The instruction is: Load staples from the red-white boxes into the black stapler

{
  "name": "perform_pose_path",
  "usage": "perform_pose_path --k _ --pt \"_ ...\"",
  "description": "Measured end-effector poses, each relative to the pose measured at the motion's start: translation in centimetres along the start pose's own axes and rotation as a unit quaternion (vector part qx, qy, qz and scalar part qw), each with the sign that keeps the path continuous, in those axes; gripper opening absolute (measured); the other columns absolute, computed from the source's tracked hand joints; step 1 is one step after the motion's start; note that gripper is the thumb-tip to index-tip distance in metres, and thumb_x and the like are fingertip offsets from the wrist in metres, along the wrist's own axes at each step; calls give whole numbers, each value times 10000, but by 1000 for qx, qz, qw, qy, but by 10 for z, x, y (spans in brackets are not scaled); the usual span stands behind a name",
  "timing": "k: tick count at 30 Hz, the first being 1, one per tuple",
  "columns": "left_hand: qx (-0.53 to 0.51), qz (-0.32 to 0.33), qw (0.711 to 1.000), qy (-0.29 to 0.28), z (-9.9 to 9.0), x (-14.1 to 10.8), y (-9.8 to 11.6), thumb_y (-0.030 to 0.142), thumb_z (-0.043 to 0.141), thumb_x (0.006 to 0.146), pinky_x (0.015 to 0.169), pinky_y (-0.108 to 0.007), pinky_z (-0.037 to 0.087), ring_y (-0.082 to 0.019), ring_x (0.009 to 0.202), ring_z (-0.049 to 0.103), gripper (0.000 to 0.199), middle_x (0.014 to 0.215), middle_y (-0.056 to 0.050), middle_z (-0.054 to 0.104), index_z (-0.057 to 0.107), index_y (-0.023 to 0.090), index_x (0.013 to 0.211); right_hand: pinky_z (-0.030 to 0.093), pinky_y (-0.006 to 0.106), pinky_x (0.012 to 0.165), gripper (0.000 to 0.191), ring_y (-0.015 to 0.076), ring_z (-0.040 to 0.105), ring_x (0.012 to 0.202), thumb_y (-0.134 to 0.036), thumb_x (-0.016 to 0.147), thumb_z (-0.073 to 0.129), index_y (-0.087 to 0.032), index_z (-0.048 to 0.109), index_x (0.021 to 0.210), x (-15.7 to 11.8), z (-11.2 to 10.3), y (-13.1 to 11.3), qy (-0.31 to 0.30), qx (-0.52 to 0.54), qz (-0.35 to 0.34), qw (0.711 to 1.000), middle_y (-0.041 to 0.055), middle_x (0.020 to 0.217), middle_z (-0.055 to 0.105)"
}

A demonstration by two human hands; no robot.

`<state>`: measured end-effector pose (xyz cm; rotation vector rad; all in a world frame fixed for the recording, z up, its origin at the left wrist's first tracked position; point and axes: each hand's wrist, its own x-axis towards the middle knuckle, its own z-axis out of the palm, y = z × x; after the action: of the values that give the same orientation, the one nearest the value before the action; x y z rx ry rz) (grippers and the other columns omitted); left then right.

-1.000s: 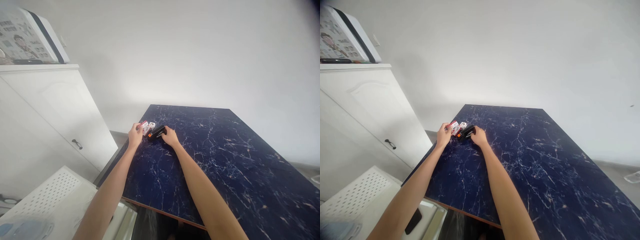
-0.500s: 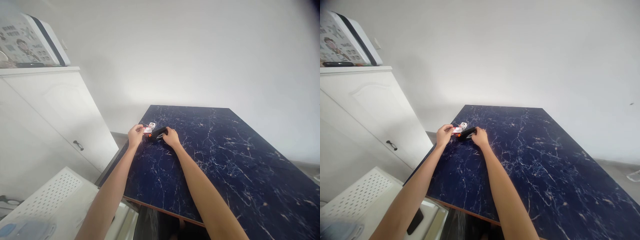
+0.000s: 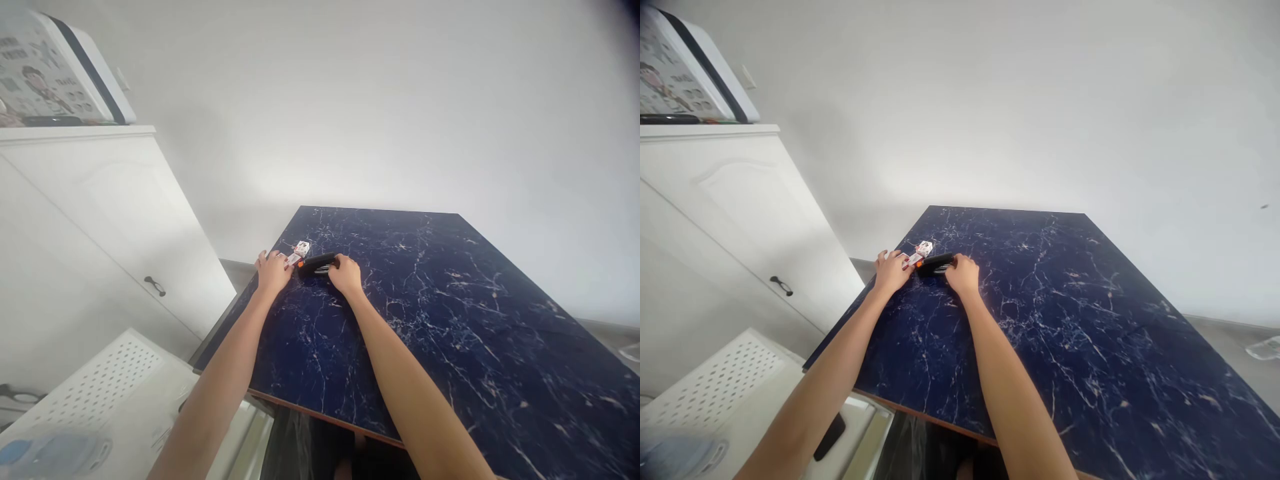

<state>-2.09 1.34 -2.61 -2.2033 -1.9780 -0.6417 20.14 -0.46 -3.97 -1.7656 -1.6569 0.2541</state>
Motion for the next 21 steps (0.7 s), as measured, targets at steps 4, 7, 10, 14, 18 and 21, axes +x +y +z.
perform_pose_path --k 4,7,10,14,18,21 --pt "-6 36 999 23 1 1 2 333 573 941 1152 -562 271 -420 1412 350 247 1200 -107 728 776 226 1030 444 329 811 207 258 662 960 -168 865 503 -195 686 957 -1 1 -1 -3 -9 -3 1000 92 1013 744" --pt "27 53 998 -5 0 0 3 339 562 942 1137 -618 276 -463 1421 336 322 1279 -147 693 757 186 1149 449 331 829 223 257 659 974 -171 877 497 -192 688 991 -1 1 0 -4 -12 -6 1000 97 1051 738" --pt "51 115 992 -15 -2 -2 2 310 550 944 1152 -600 281 -453 1447 314 317 1454 -143 587 783 191 1124 453 337 840 237 259 658 973 -167 880 489 -191 690 1005 -1 2 1 -5 -14 -11 1000 99 1052 734" --pt "22 173 984 -32 -11 -4 5 214 578 911 1174 -527 289 -377 1384 425 266 1116 -130 742 806 237 1047 457 341 836 245 264 657 965 -160 881 483 -189 692 1005 -1 2 1 -6 -11 -15 1000 102 1041 731" --pt "-82 75 992 51 -24 -7 13 238 604 910 1101 -452 407 -321 1252 555 367 1173 -119 708 712 251 1260 459 338 837 253 261 655 967 -153 880 481 -189 695 1010 -1 1 0 -7 -10 -15 1000 105 1040 727" --pt "-228 1 965 130 -25 -5 18 273 629 905 1041 -368 486 -261 1215 610 471 1326 -115 636 616 223 1373 461 338 847 255 260 652 971 -156 878 489 -190 699 1019 -1 1 0 -9 -9 -12 1000 104 1035 726"
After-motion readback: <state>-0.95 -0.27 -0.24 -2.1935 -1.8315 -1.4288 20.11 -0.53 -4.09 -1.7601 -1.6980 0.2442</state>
